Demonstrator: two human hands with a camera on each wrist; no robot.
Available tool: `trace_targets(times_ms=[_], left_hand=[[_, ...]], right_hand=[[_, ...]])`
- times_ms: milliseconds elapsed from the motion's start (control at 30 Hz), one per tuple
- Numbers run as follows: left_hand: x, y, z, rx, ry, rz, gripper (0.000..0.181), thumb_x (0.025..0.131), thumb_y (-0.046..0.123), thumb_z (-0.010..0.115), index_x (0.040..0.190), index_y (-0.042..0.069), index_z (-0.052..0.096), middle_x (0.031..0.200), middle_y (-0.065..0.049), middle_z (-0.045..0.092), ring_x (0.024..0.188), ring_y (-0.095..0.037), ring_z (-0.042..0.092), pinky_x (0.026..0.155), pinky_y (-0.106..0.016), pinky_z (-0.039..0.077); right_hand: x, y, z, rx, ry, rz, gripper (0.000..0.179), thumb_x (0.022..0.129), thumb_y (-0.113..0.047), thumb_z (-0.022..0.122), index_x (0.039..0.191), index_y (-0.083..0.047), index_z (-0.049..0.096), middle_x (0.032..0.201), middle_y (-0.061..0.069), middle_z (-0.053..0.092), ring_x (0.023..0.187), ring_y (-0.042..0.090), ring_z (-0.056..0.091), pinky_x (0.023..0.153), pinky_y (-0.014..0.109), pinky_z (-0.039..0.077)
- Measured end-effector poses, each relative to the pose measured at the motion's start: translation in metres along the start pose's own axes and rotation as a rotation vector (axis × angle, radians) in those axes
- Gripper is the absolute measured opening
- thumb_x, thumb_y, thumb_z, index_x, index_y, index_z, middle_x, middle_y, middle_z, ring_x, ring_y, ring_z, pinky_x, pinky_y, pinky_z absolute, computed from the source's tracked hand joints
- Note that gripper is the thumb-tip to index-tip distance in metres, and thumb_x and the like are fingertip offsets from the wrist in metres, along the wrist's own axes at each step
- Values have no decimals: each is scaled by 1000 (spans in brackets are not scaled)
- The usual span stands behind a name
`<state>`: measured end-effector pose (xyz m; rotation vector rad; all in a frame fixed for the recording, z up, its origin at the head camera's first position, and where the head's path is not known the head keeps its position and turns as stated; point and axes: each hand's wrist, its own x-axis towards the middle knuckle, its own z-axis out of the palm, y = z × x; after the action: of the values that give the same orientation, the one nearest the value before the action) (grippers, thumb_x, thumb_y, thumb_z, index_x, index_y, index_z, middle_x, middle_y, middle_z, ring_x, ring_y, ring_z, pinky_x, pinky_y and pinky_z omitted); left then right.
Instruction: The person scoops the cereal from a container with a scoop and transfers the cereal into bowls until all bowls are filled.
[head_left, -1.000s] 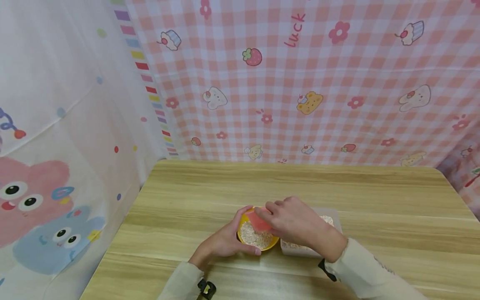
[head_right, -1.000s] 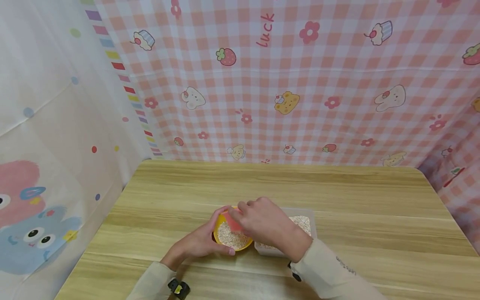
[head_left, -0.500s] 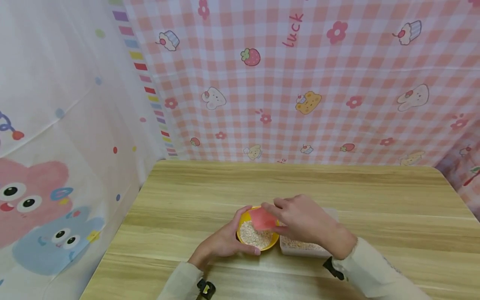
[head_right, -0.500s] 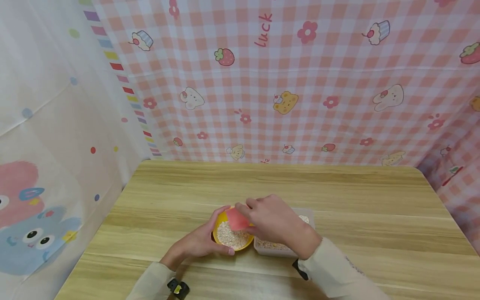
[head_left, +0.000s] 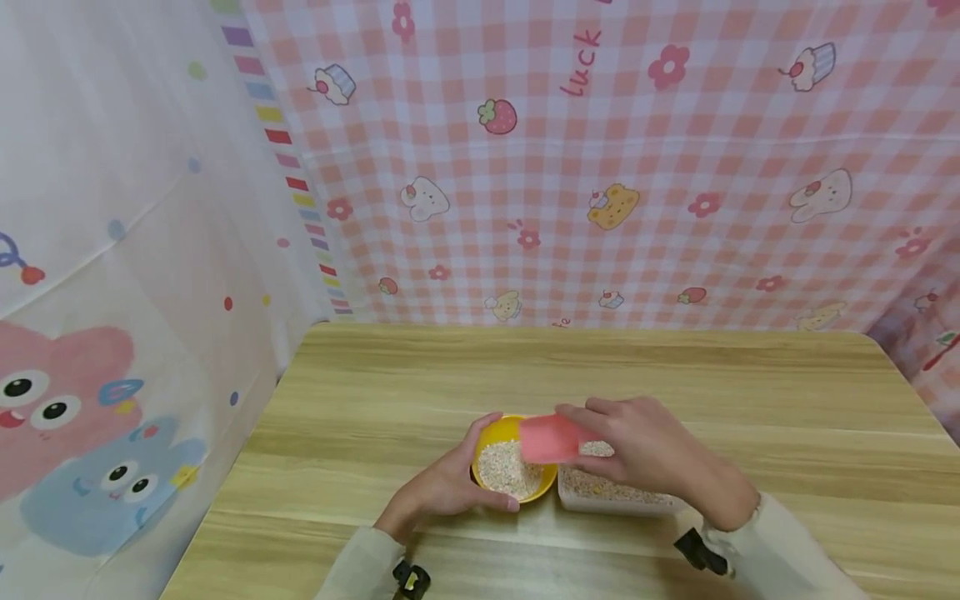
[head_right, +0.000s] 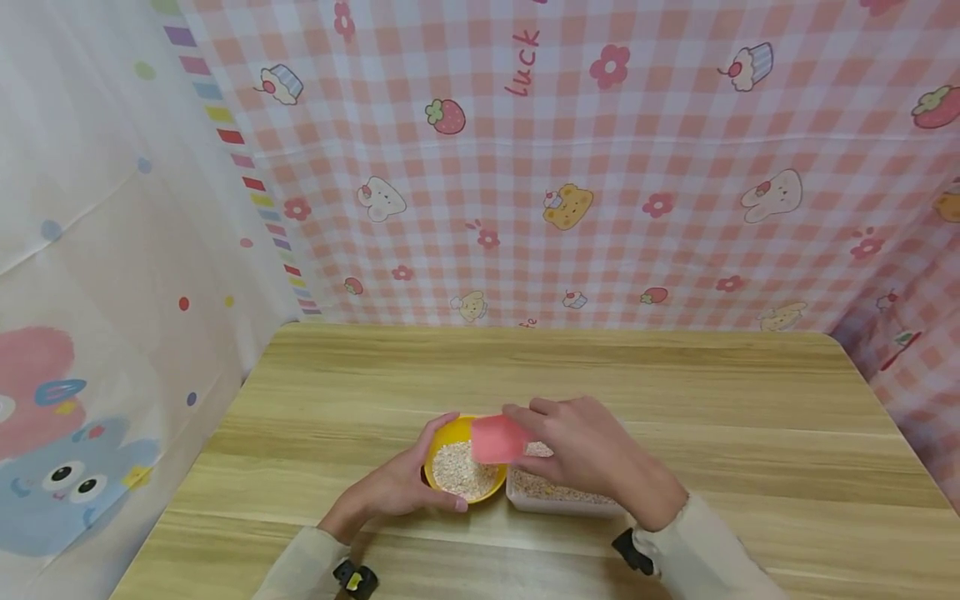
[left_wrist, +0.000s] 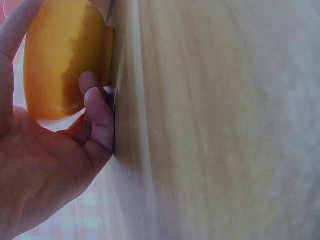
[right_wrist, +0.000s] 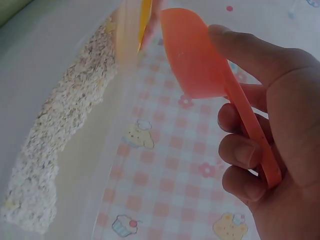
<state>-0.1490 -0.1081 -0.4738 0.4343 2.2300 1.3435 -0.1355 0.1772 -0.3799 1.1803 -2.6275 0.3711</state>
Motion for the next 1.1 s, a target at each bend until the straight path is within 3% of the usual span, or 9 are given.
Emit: trace_targets(times_ms=[200, 367, 633, 1100], left_hand=[[0, 0, 1, 13, 10, -15, 117, 69, 39, 91, 157, 32, 14, 152, -5, 40, 134, -28, 41, 114, -58, 26], [-1, 1, 2, 13, 13, -28, 117, 69, 40, 91, 157, 33, 14, 153, -5, 39, 134, -29, 41, 114, -59, 25], [0, 1, 1, 21, 9, -26, 117, 69, 42, 90, 157, 33, 13, 155, -4, 37, 135, -29, 40, 115, -59, 24], [0, 1, 1, 55, 6, -18, 118, 70, 42, 90, 157, 34, 10, 158, -4, 33, 140, -30, 36, 115, -59, 24]], right_hand=[[-19, 5, -8, 20, -21, 81, 58, 79, -41, 82, 126, -12, 66, 98, 0, 72, 62, 4, 55, 58, 24, 48], [-35, 9, -17, 20, -44, 148, 58, 79, -41, 82, 126, -13, 66, 111, 4, 73, 81, 14, 69, 68, 35, 57], [-55, 20, -23, -5, -27, 147, 57, 75, -35, 86, 124, -11, 68, 108, 4, 73, 77, 9, 69, 63, 33, 54], [-69, 30, -25, -9, -166, 233, 55, 74, -32, 87, 121, -10, 69, 94, 1, 71, 65, 8, 60, 57, 32, 49]])
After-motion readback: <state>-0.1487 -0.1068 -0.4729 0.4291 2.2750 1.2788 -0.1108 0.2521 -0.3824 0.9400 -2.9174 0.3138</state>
